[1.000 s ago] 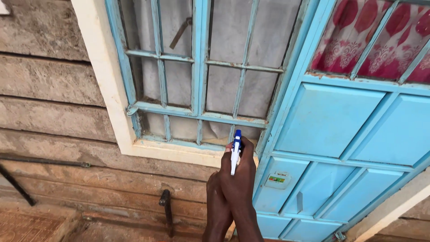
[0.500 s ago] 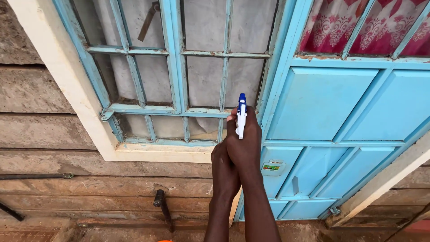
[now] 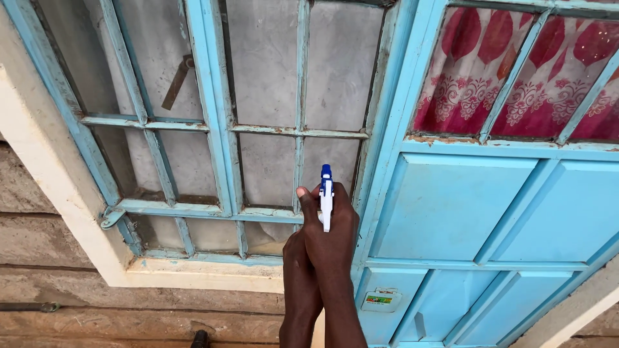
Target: Cleaning the exterior of a blue-framed window using a cloth and a spray bottle.
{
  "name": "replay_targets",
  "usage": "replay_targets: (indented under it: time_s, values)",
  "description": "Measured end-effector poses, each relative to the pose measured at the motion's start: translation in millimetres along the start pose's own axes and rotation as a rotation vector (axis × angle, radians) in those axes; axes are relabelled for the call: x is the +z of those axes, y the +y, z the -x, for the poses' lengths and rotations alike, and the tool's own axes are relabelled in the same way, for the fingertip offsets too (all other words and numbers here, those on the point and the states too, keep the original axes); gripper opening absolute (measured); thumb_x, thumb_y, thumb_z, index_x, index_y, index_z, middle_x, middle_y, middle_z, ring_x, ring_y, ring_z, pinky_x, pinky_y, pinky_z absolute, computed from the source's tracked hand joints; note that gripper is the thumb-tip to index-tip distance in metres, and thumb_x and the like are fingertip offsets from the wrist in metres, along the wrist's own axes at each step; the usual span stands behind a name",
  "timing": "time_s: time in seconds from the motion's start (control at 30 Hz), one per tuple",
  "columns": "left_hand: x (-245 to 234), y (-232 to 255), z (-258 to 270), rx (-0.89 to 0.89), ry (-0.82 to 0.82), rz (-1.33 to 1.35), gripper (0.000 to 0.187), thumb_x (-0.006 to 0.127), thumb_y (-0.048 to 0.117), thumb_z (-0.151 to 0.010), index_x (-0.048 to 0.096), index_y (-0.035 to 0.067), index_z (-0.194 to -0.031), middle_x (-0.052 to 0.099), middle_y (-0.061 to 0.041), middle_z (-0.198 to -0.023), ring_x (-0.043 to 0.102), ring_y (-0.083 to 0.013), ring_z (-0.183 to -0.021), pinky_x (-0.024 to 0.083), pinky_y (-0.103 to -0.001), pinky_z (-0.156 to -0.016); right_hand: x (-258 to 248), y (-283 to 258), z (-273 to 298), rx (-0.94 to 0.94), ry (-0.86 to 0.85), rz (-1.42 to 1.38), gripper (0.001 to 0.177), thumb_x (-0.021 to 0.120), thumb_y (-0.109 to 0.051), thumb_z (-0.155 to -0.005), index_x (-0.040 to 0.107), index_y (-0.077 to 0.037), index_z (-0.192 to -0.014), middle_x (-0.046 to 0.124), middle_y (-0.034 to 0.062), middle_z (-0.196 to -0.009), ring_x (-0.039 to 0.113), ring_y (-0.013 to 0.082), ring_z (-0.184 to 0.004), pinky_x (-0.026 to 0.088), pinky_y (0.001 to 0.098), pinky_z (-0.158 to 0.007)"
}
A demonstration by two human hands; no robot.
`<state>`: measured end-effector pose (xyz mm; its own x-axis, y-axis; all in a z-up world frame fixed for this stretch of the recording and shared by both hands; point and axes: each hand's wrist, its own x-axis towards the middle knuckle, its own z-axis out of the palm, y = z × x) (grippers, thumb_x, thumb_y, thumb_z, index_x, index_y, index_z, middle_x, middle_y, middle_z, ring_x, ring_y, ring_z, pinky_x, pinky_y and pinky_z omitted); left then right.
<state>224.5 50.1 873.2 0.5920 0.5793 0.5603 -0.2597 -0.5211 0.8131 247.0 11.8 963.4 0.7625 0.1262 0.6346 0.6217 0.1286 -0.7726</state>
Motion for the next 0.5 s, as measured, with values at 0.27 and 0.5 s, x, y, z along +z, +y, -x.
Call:
replay_targets:
  time_s: [0.27,0.5]
  values:
    - [6,-2,-26,-0.146,-0.095,0.130,0.022,0.059,0.016,-0.094,0.062,0.000,-0.109,0.068,-0.010,-0.102,0.066,-0.0221,-0.096,0.055,-0.042,-0.083,9,8,-19,0.114,0.130,0.095,0.027,0.079,-0.028,-0.090,0.065,-0.005,-0.087,0.066,0.0062,-0.069,0.061,0.0148,-0.063,0.048,0.0327,-0.057]
    - [11,-25,-27,-0.193,-0.110,0.243,0.023,0.057,0.016,-0.096,0.062,-0.003,-0.109,0.067,-0.011,-0.100,0.065,-0.0210,-0.093,0.055,-0.040,-0.079,16,19,-21,0.031,0.123,0.111,0.026,0.078,-0.028,-0.088,0.065,-0.006,-0.095,0.070,0.0044,-0.075,0.067,0.0131,-0.066,0.054,0.0319,-0.061]
